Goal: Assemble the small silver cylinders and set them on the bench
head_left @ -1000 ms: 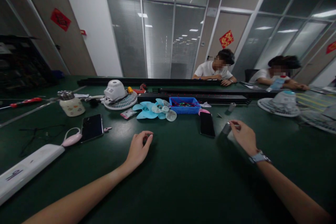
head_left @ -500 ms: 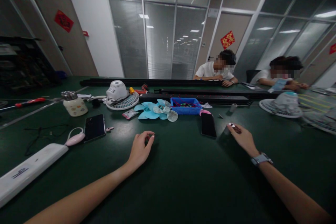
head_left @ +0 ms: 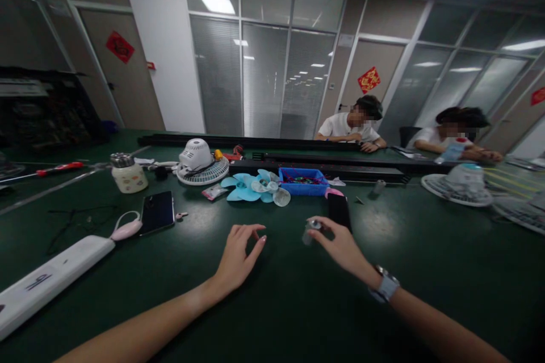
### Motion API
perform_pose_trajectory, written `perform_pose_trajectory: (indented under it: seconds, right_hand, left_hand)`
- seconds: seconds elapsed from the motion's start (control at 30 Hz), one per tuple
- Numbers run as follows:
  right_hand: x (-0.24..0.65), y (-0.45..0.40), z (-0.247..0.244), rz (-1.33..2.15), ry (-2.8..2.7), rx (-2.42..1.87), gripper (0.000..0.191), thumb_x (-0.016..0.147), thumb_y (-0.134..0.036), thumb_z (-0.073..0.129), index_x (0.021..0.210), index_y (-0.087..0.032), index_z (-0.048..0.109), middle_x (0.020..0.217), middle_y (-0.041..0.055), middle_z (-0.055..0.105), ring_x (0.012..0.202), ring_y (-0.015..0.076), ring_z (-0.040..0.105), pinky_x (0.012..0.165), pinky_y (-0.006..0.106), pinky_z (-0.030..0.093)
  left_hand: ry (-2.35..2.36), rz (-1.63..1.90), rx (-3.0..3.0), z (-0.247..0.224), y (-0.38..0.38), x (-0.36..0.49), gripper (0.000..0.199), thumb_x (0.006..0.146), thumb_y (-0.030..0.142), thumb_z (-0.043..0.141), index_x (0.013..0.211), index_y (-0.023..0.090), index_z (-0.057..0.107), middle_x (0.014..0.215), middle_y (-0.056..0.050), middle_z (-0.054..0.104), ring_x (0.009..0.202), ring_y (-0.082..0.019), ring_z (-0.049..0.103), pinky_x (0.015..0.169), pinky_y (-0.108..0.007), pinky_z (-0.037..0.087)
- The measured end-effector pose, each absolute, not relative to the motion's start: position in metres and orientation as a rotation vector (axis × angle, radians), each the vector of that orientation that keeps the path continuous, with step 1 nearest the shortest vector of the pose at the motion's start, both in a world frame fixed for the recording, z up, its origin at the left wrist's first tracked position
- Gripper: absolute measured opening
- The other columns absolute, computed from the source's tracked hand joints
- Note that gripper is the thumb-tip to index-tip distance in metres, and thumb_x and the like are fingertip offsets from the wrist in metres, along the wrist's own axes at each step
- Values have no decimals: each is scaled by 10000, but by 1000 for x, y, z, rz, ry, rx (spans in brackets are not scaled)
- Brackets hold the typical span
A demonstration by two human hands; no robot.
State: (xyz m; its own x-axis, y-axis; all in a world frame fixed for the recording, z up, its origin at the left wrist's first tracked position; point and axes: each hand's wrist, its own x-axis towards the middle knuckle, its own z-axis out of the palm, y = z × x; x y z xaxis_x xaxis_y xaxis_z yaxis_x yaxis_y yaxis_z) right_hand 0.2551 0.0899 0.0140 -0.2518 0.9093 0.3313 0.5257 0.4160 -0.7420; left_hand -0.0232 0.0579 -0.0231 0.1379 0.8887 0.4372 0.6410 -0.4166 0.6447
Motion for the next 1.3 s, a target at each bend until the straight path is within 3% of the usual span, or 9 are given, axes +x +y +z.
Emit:
perform_pose_trajectory:
  seconds: [0.17, 0.4, 0.7, 0.93, 1.1, 1.3]
  right_hand:
    - [195, 74, -3, 777, -2050, -1067, 313, 840, -446, 665, 1084, -250, 681, 1032, 12, 714, 925, 196, 652, 847, 330, 500]
    - [190, 72, -17, 835, -1999, -1012, 347, 819, -394, 703, 1128, -245, 649, 1053, 20, 705, 942, 188, 655, 847, 320, 507]
    - [188, 71, -21, 825, -2056, -994, 371, 798, -409, 724, 1123, -249, 643, 1004, 10, 711, 891, 175, 659, 803, 307, 511]
    - [189, 73, -21, 818, -2068, -1009, 408, 787, -422, 735, 1144, -252, 631, 1016, 5, 708, 903, 175, 657, 826, 324, 508]
    - [190, 72, -19, 837, -2076, -1015, 409, 790, -437, 728, 1143, -255, 629, 1042, 6, 705, 930, 178, 656, 838, 332, 515]
    - [190, 73, -21, 844, -2081, -1038, 431, 789, -455, 724, 1156, -252, 624, 1060, 12, 701, 944, 186, 655, 845, 348, 520]
  left_hand:
    - [1369, 1066, 2251, -20, 49, -20, 395, 963, 406, 495, 1347, 318, 520, 1171, -52, 583, 1130, -246, 467, 982, -431, 438]
    - [1231, 940, 2285, -22, 53, -17, 394, 993, 392, 438, 1384, 401, 486, 1258, -41, 518, 1196, -236, 415, 1040, -421, 392]
    - [1280, 1077, 2110, -16, 64, -5, 230, 918, 428, 580, 1048, 313, 732, 1012, -42, 613, 1055, -234, 487, 947, -397, 406]
    - [1507, 1256, 2031, -16, 69, -16, 264, 920, 433, 563, 1054, 293, 743, 970, -45, 644, 995, -233, 520, 917, -392, 412]
    - [1789, 996, 2102, -27, 75, -36, 247, 904, 449, 579, 1061, 357, 746, 942, -51, 609, 960, -253, 487, 849, -402, 410]
    - [1942, 683, 2152, -29, 72, -38, 222, 883, 481, 596, 1062, 448, 723, 1042, -56, 567, 998, -283, 445, 821, -417, 384]
